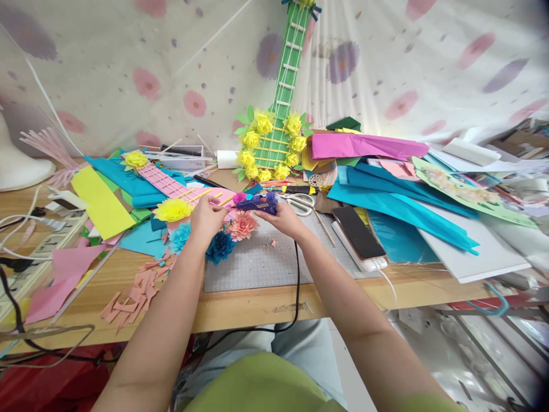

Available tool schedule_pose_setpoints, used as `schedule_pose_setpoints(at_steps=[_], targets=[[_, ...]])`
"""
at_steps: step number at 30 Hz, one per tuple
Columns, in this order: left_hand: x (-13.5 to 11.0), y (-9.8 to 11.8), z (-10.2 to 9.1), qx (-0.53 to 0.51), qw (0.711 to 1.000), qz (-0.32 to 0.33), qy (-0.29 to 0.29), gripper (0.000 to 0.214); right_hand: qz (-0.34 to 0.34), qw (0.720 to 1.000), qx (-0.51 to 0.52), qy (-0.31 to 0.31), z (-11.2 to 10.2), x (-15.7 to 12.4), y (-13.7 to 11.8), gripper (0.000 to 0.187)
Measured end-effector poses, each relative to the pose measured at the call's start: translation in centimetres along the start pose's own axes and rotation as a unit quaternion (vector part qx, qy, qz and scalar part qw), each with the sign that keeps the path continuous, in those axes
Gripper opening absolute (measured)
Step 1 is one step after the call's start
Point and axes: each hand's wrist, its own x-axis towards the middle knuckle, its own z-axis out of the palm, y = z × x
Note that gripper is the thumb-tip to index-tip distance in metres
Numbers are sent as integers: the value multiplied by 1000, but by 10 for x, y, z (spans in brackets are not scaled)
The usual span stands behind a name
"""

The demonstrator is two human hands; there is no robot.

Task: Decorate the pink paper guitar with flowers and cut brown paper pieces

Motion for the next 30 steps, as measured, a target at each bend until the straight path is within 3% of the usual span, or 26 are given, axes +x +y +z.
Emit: schedule_pose_setpoints(at_steps=[8,13,17,21,26,30], targets=[[4,2,-1,-89,995,-29,-22,31,40,999,-13,11,-8,-2,5,43],[6,12,-11,-170,983,-43,-58,19,120,981,13,155,-13,-1,39,52],[12,15,-16,-144,986,-33,-79,12,181,958,23,223,-7,-4,66,54],[17,14,-16,-108,986,-49,-120,7,192,955,19,225,-1,-8,76,58],[23,16,-12,-109,964,-74,-232,13,172,961,5,215,1,-9,76,55],[32,9,-4,-65,972,-35,-223,16,158,964,5,215,1,-11,79,56]])
